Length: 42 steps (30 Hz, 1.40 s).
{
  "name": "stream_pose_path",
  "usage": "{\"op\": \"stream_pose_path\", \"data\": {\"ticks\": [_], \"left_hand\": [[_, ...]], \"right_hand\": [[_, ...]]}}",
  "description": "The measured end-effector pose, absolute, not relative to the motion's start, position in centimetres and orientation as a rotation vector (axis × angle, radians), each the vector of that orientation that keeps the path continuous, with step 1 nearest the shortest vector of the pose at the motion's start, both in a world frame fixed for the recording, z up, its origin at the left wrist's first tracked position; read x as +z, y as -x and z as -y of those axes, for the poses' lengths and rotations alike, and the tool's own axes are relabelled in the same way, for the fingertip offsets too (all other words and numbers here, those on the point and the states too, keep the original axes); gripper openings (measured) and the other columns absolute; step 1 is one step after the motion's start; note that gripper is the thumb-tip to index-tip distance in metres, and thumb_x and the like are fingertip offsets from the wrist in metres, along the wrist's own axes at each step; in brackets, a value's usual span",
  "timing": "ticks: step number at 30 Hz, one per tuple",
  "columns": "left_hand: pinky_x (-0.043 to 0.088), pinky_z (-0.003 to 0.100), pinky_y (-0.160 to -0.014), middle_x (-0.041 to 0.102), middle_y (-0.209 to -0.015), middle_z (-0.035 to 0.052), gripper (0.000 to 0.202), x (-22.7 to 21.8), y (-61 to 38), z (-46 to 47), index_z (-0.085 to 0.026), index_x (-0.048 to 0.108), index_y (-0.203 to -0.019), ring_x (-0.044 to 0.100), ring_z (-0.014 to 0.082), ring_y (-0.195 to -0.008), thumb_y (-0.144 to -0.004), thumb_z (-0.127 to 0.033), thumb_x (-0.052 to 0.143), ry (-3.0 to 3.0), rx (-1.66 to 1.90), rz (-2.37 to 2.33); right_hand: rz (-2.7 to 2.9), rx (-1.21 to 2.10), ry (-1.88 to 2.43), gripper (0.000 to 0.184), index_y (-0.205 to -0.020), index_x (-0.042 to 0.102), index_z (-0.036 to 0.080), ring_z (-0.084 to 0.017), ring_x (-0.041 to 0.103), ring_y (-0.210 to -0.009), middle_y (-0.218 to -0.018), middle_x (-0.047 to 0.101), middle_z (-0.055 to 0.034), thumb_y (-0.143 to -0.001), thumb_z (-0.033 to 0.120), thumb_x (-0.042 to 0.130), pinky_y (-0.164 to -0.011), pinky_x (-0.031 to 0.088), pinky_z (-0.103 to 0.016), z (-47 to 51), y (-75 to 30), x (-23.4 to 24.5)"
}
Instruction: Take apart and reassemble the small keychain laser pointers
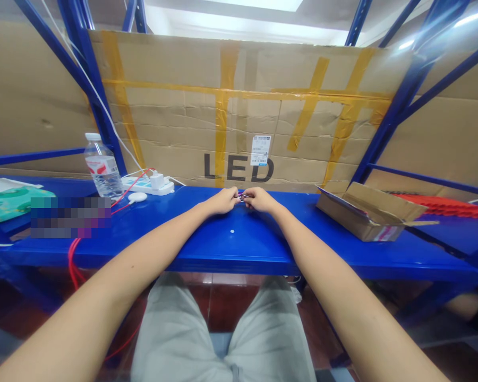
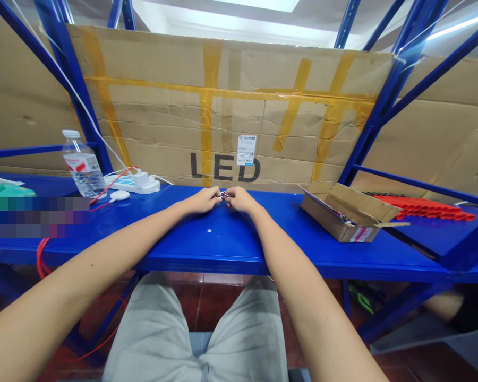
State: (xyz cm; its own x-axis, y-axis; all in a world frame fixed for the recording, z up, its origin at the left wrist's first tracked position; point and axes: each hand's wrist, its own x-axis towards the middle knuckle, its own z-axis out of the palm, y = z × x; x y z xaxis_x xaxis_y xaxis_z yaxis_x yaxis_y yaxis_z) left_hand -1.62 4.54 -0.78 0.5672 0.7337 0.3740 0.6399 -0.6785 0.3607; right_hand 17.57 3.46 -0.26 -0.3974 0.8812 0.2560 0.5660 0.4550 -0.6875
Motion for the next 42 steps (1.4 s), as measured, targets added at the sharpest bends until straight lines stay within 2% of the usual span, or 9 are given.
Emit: {"op": "stream_pose_path", "data": {"ticks": [9,16,20,26,30,34,38,42], "left_hand": [[0.043,0.029,-0.069,0.065,-0.080,0.0039,0.011,-1.2,1.3,-5.3,-0.017,0.055,-0.081,0.058,0.0181,-0.076,-0.089,-0.025,0.051,-2.466,0.761,-1.214],[0.032,0.025,-0.049,0.050,-0.057,-0.0013,0.022,-1.0,1.2,-5.3,-0.018,0.049,-0.069,0.042,0.0110,-0.049,-0.087,-0.031,0.049,-2.170,0.721,-1.136],[0.023,0.023,-0.041,0.045,-0.054,-0.0031,0.021,-0.5,1.1,-4.7,-0.019,0.047,-0.072,0.034,0.0078,-0.040,-0.086,-0.033,0.052,-1.898,0.669,-1.128],[0.015,0.021,-0.038,0.045,-0.057,-0.0005,0.004,0.8,2.0,-4.4,-0.017,0.049,-0.074,0.033,0.0068,-0.040,-0.076,-0.018,0.053,-1.523,0.533,-1.001],[0.018,0.019,-0.037,0.044,-0.060,0.0000,0.007,1.1,2.8,-4.6,-0.017,0.049,-0.077,0.034,0.0080,-0.043,-0.073,-0.013,0.054,-1.299,0.461,-0.866],[0.022,0.019,-0.038,0.035,-0.056,-0.0026,0.006,1.4,2.9,-4.4,-0.018,0.049,-0.077,0.031,0.0088,-0.043,-0.078,-0.013,0.052,-1.197,0.432,-0.824],[0.017,0.020,-0.037,0.017,-0.051,-0.0067,0.013,1.6,2.6,-4.0,-0.019,0.045,-0.073,0.017,0.0084,-0.040,-0.086,-0.019,0.047,-1.170,0.434,-0.829],[0.015,0.021,-0.036,0.015,-0.051,-0.0068,0.017,1.7,2.4,-3.9,-0.021,0.042,-0.072,0.012,0.0090,-0.039,-0.088,-0.021,0.045,-1.153,0.419,-0.823]], "right_hand": [[2.181,0.610,1.193,0.015,-0.082,0.068,0.014,-0.012,0.051,-0.055,-0.058,0.057,0.0021,-0.083,0.024,0.057,-0.057,0.041,-0.024,-3.3,-17.4,-0.4],[2.226,0.376,1.145,0.022,-0.089,0.075,0.012,-0.013,0.054,-0.063,-0.065,0.064,-0.0002,-0.082,0.014,0.054,-0.063,0.038,-0.024,-3.5,-17.3,-0.4],[2.236,0.256,1.111,0.024,-0.089,0.077,0.012,-0.014,0.056,-0.068,-0.072,0.070,-0.0024,-0.081,0.010,0.054,-0.067,0.038,-0.023,-3.3,-17.1,-0.1],[2.234,0.189,1.049,0.029,-0.098,0.079,0.014,-0.016,0.063,-0.077,-0.085,0.075,-0.0060,-0.084,0.008,0.054,-0.072,0.043,-0.024,-2.9,-16.7,0.2],[2.233,0.150,1.021,0.032,-0.099,0.079,0.016,-0.018,0.066,-0.083,-0.090,0.077,-0.0069,-0.085,0.007,0.053,-0.076,0.045,-0.025,-2.5,-16.4,0.5],[2.245,0.103,0.981,0.033,-0.097,0.080,0.016,-0.019,0.067,-0.085,-0.092,0.077,-0.0081,-0.082,0.006,0.052,-0.077,0.045,-0.026,-2.5,-16.3,0.7],[2.237,0.041,0.992,0.034,-0.094,0.080,0.014,-0.019,0.066,-0.083,-0.089,0.076,-0.0084,-0.079,0.003,0.052,-0.076,0.045,-0.026,-2.6,-16.4,0.8],[2.220,0.006,0.994,0.036,-0.090,0.080,0.016,-0.018,0.064,-0.082,-0.088,0.075,-0.0072,-0.077,0.001,0.050,-0.077,0.045,-0.026,-2.6,-16.6,1.0]]}}
